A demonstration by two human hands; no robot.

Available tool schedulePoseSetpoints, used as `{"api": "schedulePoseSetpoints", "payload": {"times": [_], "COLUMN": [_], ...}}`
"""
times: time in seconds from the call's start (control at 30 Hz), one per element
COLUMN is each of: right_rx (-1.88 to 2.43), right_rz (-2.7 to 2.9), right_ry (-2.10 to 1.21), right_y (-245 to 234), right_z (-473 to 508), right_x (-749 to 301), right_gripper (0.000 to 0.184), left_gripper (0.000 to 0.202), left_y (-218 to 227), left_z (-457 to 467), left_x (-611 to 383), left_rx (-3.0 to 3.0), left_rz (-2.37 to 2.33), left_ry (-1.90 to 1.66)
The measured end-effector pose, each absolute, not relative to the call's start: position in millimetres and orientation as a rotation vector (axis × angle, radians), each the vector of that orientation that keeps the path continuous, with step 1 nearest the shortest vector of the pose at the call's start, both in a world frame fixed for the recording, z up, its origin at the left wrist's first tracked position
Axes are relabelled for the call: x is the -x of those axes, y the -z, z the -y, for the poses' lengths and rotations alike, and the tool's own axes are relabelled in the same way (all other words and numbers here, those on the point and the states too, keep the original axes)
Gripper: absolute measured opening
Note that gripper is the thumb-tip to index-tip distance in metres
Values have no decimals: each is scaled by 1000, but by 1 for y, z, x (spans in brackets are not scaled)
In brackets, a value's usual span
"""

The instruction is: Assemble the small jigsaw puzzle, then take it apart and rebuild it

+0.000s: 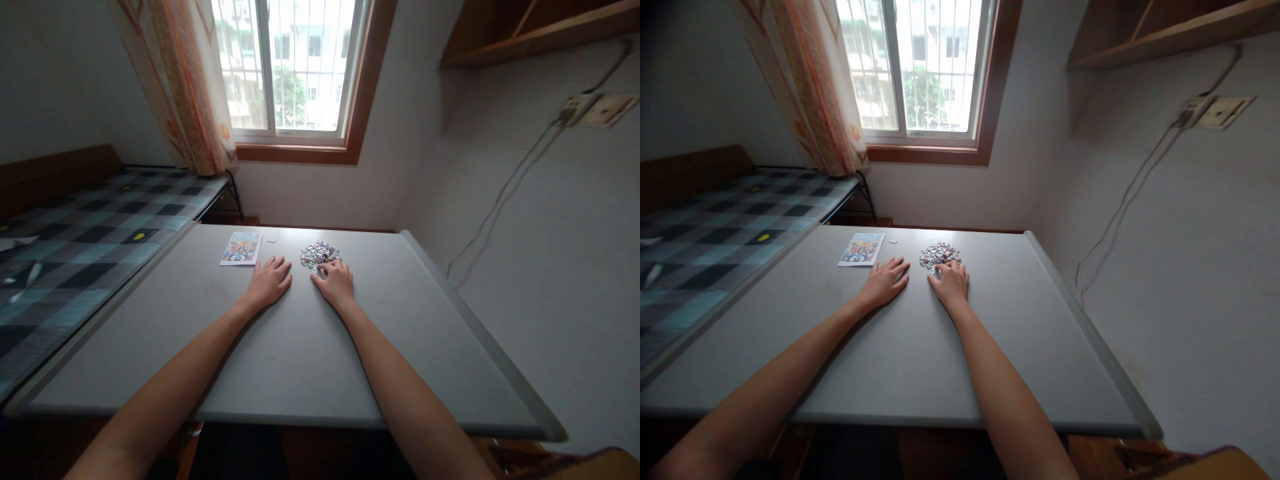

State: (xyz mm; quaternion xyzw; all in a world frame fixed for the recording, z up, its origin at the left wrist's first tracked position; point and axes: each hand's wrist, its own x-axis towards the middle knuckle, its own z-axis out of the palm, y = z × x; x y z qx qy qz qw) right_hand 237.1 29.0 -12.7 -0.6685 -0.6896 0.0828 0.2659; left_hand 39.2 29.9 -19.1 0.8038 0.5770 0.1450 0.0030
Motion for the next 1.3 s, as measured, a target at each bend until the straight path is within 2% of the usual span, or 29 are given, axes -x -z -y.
{"api": "schedulePoseSetpoints", "payload": {"times": [0.33,0.67,0.9,1.03,1.3], "right_rx": [1767,1785,1665,1657,1739], "right_rz": [1848,1835,1850,1836,1888], "right_ry": [-281,-311,-419,-414,-368], "right_y": [14,13,15,16,14], "right_z": [-30,-30,-37,-42,-40], "right_x": [-236,-235,-242,-248,-247], "right_gripper": [21,24,35,22,16], "left_gripper": [43,44,45,46,46], "left_y": [20,20,18,15,16], "left_z": [-31,-32,-31,-30,-31], "left_x": [-38,-37,-37,-37,-36], "left_rx": [-2530,-2530,-2527,-2519,-2522], "left_rz": [-1767,-1761,-1759,-1756,-1757], "left_ry": [-494,-469,-452,-433,-426]}}
